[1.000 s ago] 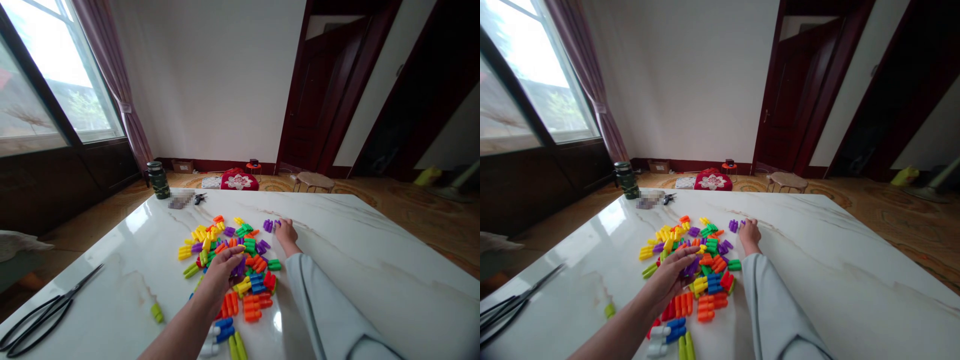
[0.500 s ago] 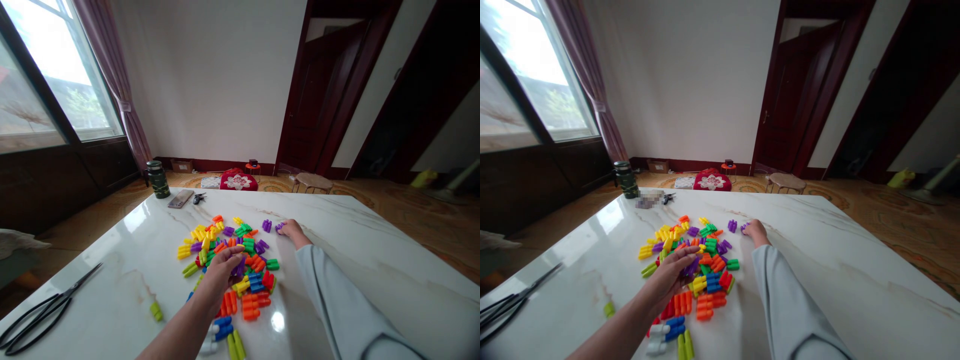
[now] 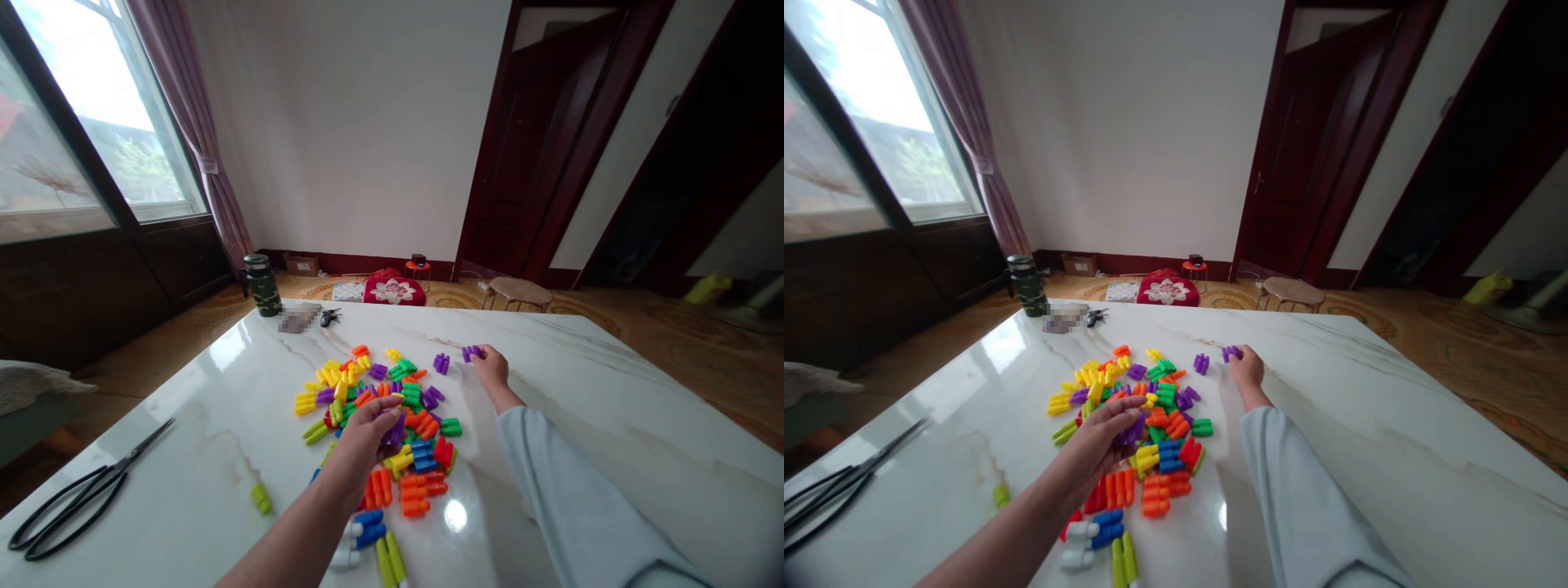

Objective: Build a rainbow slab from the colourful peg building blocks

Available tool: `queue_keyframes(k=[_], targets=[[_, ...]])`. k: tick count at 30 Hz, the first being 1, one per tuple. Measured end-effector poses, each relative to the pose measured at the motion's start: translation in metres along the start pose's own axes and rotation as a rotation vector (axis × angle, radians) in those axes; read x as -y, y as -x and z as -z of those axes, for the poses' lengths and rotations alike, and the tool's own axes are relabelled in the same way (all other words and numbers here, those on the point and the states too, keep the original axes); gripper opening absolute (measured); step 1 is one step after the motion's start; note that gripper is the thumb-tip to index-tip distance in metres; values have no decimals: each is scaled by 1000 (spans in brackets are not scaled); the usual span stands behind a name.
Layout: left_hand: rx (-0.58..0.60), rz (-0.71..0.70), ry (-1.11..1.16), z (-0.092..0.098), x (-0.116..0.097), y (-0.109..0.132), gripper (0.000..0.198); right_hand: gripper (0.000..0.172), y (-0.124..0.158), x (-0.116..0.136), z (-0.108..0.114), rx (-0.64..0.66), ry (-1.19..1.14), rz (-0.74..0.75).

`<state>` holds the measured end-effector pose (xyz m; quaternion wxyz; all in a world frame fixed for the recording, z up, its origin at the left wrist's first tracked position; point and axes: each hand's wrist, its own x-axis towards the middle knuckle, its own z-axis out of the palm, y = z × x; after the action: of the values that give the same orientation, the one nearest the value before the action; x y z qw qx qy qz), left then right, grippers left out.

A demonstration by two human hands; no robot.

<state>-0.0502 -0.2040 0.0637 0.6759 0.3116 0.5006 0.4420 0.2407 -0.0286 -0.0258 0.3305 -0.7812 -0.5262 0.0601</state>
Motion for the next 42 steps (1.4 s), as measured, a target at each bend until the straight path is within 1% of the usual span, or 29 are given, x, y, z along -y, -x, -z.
queue_keyframes(k=[2, 6, 9, 17, 19, 22, 23, 25, 27, 30, 32, 35, 42], targets=[[-19, 18, -8, -1, -2, 2, 34, 28, 2, 0, -3, 3, -15, 33], [-18, 38, -12, -3, -4, 4, 32, 18, 8, -2, -13, 33, 1, 63], [-12, 36, -9, -2, -3, 3, 32, 18, 10, -1, -20, 33, 1, 57], [28, 12, 2, 2, 1, 0, 38, 16, 3, 18, -38, 76, -39, 47], [24, 10, 9, 2, 0, 1, 39, 19, 5, 20, -38, 67, -40, 35], [8, 15, 11, 1, -2, 2, 39, 31, 15, 20, -30, 12, -25, -10], [1, 18, 10, 0, -2, 3, 39, 31, 21, 20, -26, -10, -20, -29], [-1, 23, 9, -2, -3, 4, 38, 24, 35, 19, -19, -21, -10, -46], [7, 22, 3, -4, -3, 5, 38, 19, 49, 19, -14, 23, 15, -4], [16, 26, -12, -5, -2, 5, 39, 23, 62, 22, -14, 85, 83, 110], [22, 18, -11, -4, -1, 4, 40, 23, 64, 25, -17, 81, 119, 139], [21, 3, 3, -3, 2, 2, 42, 23, 60, 29, -22, 72, 153, 137], [7, 31, 0, 0, 4, -3, 40, 21, 53, 38, -29, 72, 193, 139]])
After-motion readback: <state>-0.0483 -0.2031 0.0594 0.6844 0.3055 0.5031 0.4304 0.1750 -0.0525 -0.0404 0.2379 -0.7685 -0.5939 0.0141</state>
